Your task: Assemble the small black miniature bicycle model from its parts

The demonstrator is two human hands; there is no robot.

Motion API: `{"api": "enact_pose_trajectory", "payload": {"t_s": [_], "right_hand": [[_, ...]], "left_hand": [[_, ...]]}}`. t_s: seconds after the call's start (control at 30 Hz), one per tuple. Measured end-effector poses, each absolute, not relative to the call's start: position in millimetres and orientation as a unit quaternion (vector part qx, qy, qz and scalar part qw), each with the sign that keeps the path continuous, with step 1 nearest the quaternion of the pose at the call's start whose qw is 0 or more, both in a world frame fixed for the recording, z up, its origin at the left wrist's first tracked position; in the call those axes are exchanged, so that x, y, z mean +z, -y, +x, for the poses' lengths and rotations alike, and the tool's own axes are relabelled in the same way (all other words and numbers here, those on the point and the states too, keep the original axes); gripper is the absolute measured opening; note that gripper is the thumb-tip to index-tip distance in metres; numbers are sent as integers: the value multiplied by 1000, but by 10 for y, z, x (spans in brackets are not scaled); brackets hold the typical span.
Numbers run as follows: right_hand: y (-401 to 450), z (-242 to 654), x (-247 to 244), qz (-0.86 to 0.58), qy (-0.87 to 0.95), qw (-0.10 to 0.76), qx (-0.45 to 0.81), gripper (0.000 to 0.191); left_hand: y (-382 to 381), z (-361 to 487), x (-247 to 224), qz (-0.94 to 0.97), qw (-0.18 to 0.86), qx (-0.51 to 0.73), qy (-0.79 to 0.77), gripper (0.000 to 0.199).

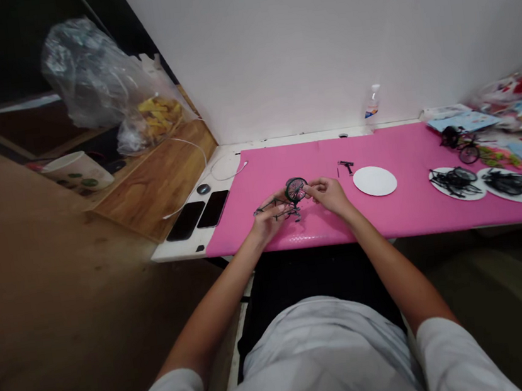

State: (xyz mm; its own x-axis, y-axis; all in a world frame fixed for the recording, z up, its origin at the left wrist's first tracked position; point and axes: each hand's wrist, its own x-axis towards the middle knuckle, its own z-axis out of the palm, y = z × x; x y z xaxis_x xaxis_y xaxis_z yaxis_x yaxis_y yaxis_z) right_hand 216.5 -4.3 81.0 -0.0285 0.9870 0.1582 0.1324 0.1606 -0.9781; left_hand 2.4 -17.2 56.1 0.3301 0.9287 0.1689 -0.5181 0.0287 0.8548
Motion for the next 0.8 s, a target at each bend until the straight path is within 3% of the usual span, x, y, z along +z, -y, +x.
{"api": "enact_pose_trajectory", "payload": {"t_s": [0.17, 0.63, 0.8], "right_hand": [[23, 2145, 764, -491, 563, 506, 431, 61], [18, 2084, 693, -467, 549, 515, 464, 64], [1, 2083, 665, -464, 553, 504, 473, 57]], "left_hand": [[164, 74, 497, 480, 635, 555, -242, 58], [159, 153, 456, 480, 545, 613, -310, 39], [185, 174, 502, 483, 504, 631, -338, 39]]}}
